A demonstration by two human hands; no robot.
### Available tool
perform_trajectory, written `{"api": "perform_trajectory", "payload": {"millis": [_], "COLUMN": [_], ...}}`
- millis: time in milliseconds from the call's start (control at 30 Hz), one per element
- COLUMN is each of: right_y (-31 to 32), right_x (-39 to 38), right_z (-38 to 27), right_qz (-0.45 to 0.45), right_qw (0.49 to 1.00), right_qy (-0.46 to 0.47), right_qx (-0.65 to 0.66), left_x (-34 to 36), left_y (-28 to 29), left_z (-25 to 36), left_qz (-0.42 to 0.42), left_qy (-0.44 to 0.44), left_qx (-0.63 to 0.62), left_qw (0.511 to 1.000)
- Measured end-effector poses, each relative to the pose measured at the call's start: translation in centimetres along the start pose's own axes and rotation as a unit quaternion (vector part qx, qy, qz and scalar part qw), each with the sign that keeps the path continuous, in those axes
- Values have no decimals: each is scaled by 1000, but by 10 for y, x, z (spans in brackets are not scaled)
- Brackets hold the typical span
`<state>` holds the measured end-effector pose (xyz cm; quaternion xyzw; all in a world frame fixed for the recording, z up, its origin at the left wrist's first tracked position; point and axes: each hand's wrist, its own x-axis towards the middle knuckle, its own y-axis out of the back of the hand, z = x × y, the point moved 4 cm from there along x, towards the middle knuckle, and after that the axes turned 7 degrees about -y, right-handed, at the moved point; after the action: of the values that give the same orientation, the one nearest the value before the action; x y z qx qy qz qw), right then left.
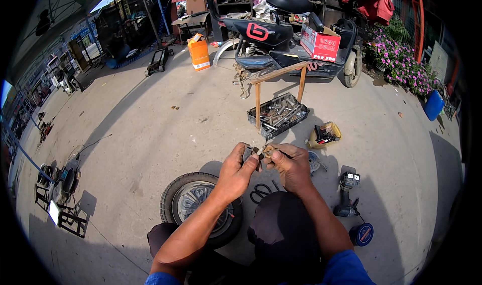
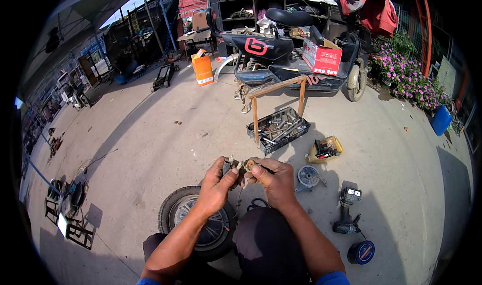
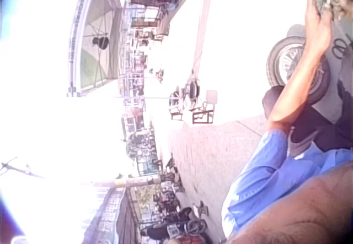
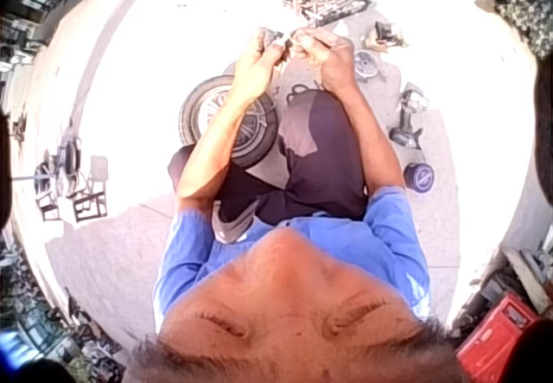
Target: The person sits on the ground and manipulates a small electrical component with wires, repeatedly twisting and adjusting the connections by hand. The person occasionally picks up a tool from the ground but primarily uses their hands to work on the component.
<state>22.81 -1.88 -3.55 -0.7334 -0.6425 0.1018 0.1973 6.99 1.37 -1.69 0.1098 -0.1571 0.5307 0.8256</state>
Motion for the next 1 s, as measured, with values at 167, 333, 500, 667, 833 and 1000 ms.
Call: {"api": "perform_trajectory", "payload": {"millis": [167,333,500,667,833,1000], "right_y": [0,-6,-4,-8,-9,-5], "right_x": [-1,-4,-2,-2,-1,1], "right_z": [-2,-8,-6,-6,-4,-3], "right_qz": [3,-11,-25,-44,-44,-40], "right_qw": [1000,998,995,995,994,995], "right_qy": [13,19,20,-3,-24,-27], "right_qx": [-17,-59,-95,-93,-97,-84], "left_x": [4,4,4,5,5,4], "left_y": [6,8,11,14,11,8], "left_z": [11,7,7,12,11,6], "left_qz": [-49,-50,-43,-33,-50,-35], "left_qy": [34,9,18,-27,-54,-77], "left_qx": [45,79,104,140,116,113], "left_qw": [997,996,993,989,990,990]}}
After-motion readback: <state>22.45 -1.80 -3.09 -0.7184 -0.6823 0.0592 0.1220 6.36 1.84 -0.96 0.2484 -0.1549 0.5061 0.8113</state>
